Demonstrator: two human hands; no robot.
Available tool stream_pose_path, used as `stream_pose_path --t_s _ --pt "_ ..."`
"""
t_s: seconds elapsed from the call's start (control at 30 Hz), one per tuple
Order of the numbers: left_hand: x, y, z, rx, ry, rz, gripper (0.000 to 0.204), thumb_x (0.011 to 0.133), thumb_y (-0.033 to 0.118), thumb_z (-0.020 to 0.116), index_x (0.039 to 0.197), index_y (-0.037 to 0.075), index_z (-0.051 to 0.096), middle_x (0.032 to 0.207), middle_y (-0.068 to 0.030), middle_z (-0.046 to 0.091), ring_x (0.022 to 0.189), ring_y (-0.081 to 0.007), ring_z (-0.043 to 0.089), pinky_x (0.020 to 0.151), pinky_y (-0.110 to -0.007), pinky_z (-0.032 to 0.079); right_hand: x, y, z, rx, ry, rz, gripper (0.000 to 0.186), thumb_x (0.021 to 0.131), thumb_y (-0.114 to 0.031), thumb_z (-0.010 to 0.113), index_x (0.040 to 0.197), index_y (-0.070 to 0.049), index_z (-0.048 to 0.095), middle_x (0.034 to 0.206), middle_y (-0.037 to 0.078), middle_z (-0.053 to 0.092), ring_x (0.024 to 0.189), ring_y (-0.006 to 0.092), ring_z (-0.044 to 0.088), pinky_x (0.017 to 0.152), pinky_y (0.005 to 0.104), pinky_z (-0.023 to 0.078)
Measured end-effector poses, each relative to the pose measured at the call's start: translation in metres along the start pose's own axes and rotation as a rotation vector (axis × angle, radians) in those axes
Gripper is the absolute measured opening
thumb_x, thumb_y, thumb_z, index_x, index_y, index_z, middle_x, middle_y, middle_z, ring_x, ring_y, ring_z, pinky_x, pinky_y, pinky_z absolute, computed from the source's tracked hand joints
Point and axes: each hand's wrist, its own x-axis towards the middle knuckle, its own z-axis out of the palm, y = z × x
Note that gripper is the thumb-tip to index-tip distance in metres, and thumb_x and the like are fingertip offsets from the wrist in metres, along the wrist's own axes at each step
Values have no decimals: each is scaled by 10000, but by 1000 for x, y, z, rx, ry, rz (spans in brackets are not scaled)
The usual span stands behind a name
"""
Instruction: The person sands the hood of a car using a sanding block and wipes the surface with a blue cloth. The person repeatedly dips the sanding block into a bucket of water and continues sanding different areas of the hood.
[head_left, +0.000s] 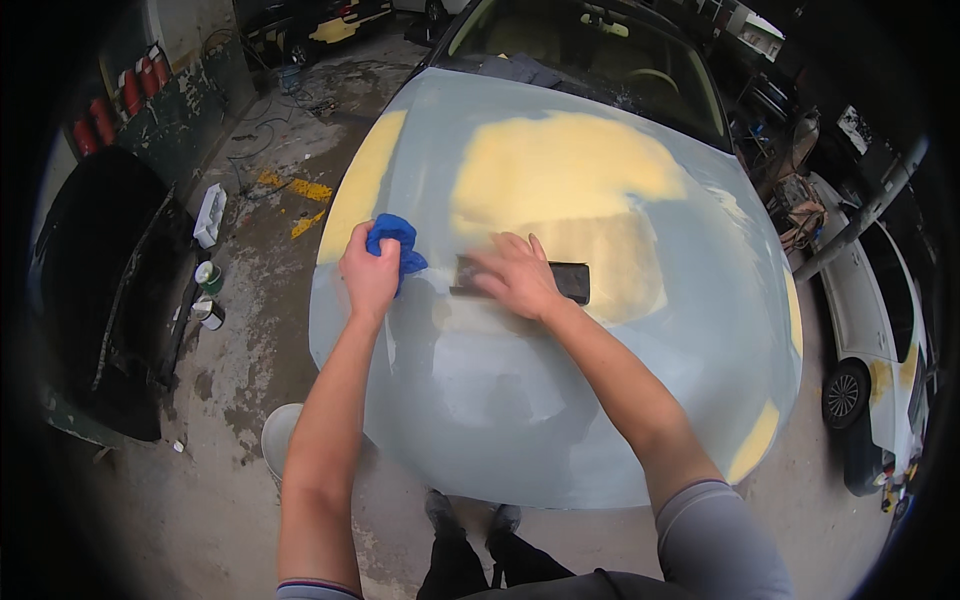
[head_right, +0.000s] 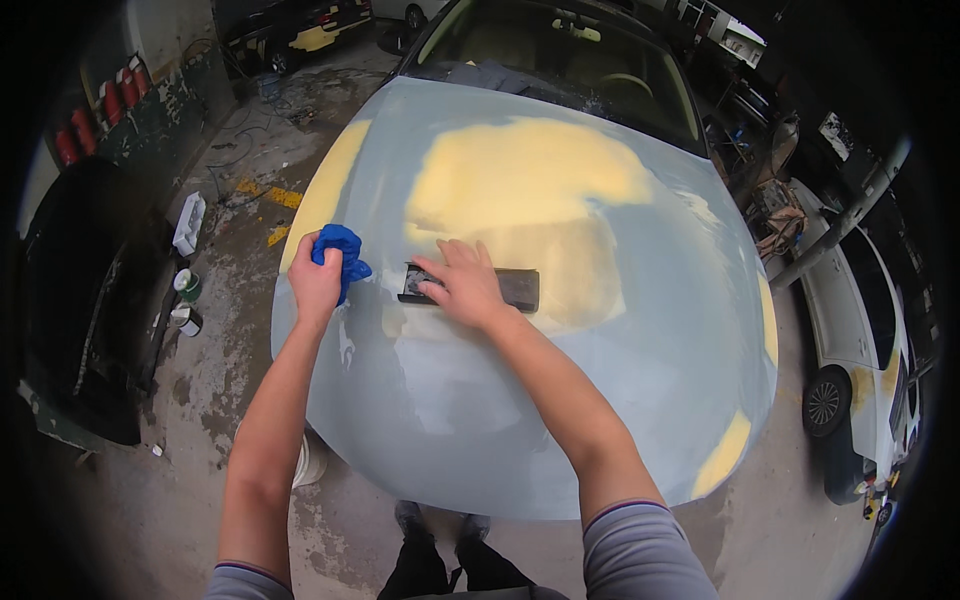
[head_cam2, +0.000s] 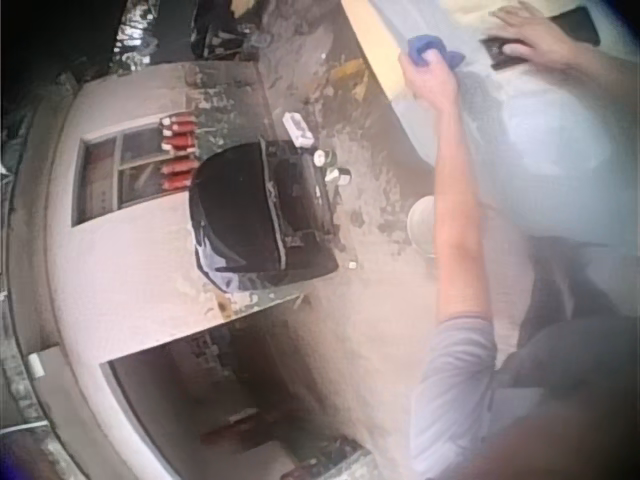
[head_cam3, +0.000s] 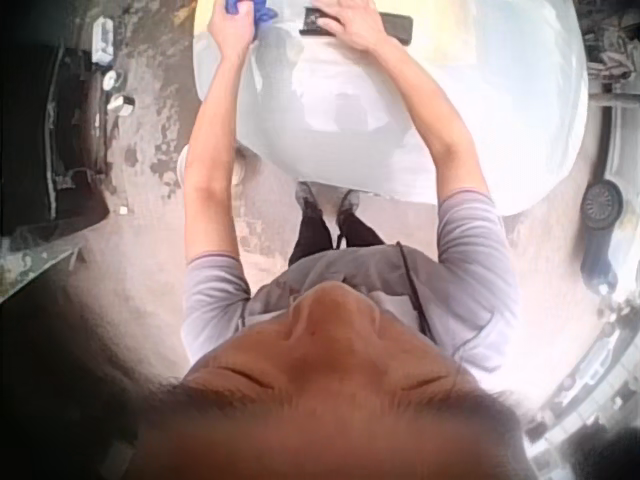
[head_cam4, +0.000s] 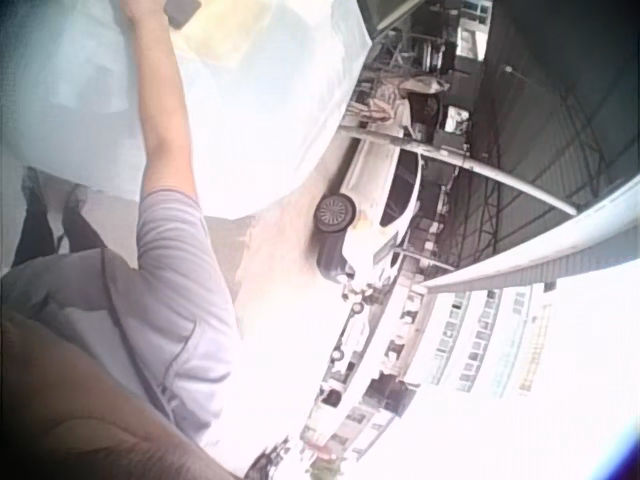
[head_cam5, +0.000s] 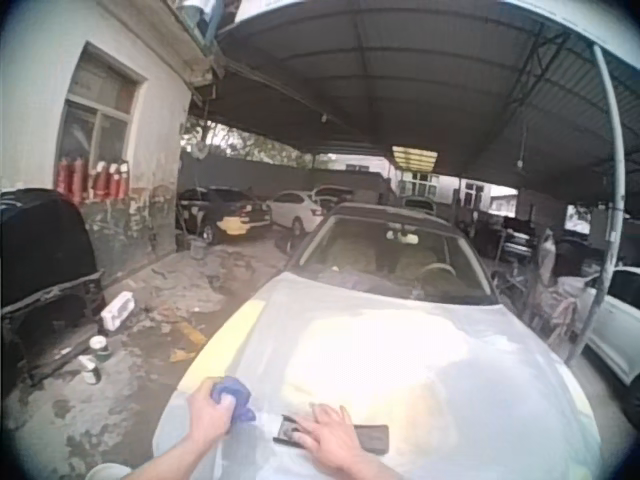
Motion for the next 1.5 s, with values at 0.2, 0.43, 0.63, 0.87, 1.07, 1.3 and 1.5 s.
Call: stream_pose_path --t_s 0.2,0.43,0.63,0.87,1.07,1.3,1.5 --pt "3 160 80 -558 -581 101 380 978 176 610 1271 -33 734 1094 -150 801 1000 -228 740 910 -349 578 61 -14 -128 1909 80 807 702 1110 -746 497 1555 -216 607 1527 74 639 1442 283 583 1179 635 482" --pt "-9 199 144 82 -217 771 466 1040 296 588 1416 26 643 1420 -199 644 1322 -444 593 1177 -570 432 50 14 -176 2248 281 534 637 1038 -761 663 1307 -189 736 1278 60 777 1194 247 742 1029 470 620" --pt "-12 158 142 -398 -787 216 672 1183 508 484 1683 61 462 1711 -169 475 1578 -324 461 1274 -467 381 70 37 -125 2109 409 740 283 1001 -297 775 1200 -107 712 1081 61 753 974 223 746 854 398 610" --pt "-37 53 114 207 -882 548 711 1040 405 753 1665 143 537 1631 -223 573 1520 -396 531 1269 -511 414 87 28 -142 1507 533 932 297 945 -198 740 1160 6 729 940 111 753 739 219 733 659 387 613" --pt "-51 27 134 335 -1121 785 684 972 406 830 1596 227 611 1541 -148 591 1426 -374 549 1194 -500 451 -37 87 -115 509 757 970 422 875 -319 797 1125 15 739 916 142 813 781 290 782 774 421 612" --pt "-59 2 163 271 -994 1013 668 945 407 866 1557 232 664 1496 -123 622 1373 -347 594 1157 -514 489 -276 93 -80 -436 573 1418 488 876 -378 814 1256 -103 678 1200 193 714 1087 451 722 906 559 601" --pt "25 11 260 433 -821 819 604 1028 458 770 1547 157 697 1494 -172 683 1355 -383 614 1154 -501 510 -253 85 -53 -410 623 1361 495 895 -367 809 1313 -141 671 1240 151 698 1107 431 722 890 542 608"
